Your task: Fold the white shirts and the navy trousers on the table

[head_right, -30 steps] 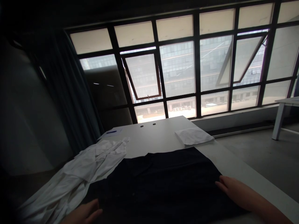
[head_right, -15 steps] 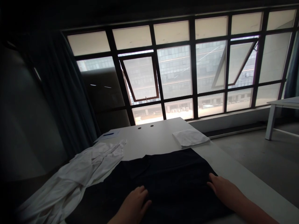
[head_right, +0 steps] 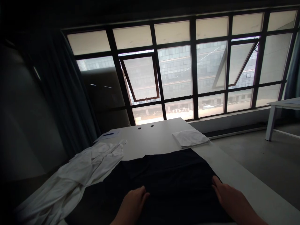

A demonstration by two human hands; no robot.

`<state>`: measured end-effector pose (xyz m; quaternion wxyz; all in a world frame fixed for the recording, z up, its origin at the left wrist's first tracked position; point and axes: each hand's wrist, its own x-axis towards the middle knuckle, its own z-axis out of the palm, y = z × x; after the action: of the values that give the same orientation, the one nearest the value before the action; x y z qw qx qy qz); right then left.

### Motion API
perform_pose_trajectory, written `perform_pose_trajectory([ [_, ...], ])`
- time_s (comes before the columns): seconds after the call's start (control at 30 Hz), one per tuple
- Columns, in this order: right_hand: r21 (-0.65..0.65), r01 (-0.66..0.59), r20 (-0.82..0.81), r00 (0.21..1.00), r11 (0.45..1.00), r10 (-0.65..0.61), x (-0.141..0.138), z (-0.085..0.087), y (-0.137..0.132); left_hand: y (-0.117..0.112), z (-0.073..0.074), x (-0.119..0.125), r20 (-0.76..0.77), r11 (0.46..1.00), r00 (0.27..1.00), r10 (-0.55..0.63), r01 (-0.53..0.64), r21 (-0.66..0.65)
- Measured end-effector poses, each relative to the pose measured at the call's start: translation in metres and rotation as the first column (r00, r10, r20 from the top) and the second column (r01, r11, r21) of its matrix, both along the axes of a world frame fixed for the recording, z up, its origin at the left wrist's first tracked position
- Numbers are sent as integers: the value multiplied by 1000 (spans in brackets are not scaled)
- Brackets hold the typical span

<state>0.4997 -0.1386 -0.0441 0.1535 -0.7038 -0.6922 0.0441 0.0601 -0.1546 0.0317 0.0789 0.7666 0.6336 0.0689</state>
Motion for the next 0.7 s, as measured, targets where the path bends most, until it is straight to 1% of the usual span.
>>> perform_pose_trajectory([
  [0.1,1,-2,15,1000,1000,2,1,-1,0,-2,3,1,54,1000,999,4,-5,15],
  [0.2,-14,-4,12,1000,1000,4,-1,2,-1,-3,2,1,57,997,998,-22,17,77],
  [0.3,16,7,-41,999,1000,-6,-1,7,-2,-5,3,3,37,989,998,-49,44,142],
  [0.37,41,19,-96,995,999,-15,1,9,-2,-9,9,5,38,981,996,-83,75,179],
  [0.4,43,24,-120,993,999,-19,2,9,-1,-12,13,6,41,975,991,-129,119,187],
  [0.47,29,24,-147,989,999,-19,4,8,1,-17,22,7,52,942,951,-305,293,166],
  [0.53,30,18,-148,989,999,-14,5,4,2,-21,29,6,82,866,864,-498,490,97],
  [0.57,35,16,-142,990,999,-11,6,3,3,-21,31,6,103,831,824,-557,554,58],
  [0.6,39,13,-135,991,999,-8,7,1,3,-21,31,4,124,812,804,-582,584,25],
  [0.63,36,12,-128,992,999,-7,7,0,3,-20,31,3,139,811,803,-579,585,-1],
  [0.7,12,2,-115,993,1000,-1,9,0,2,-17,28,0,146,829,824,-547,557,-43],
])
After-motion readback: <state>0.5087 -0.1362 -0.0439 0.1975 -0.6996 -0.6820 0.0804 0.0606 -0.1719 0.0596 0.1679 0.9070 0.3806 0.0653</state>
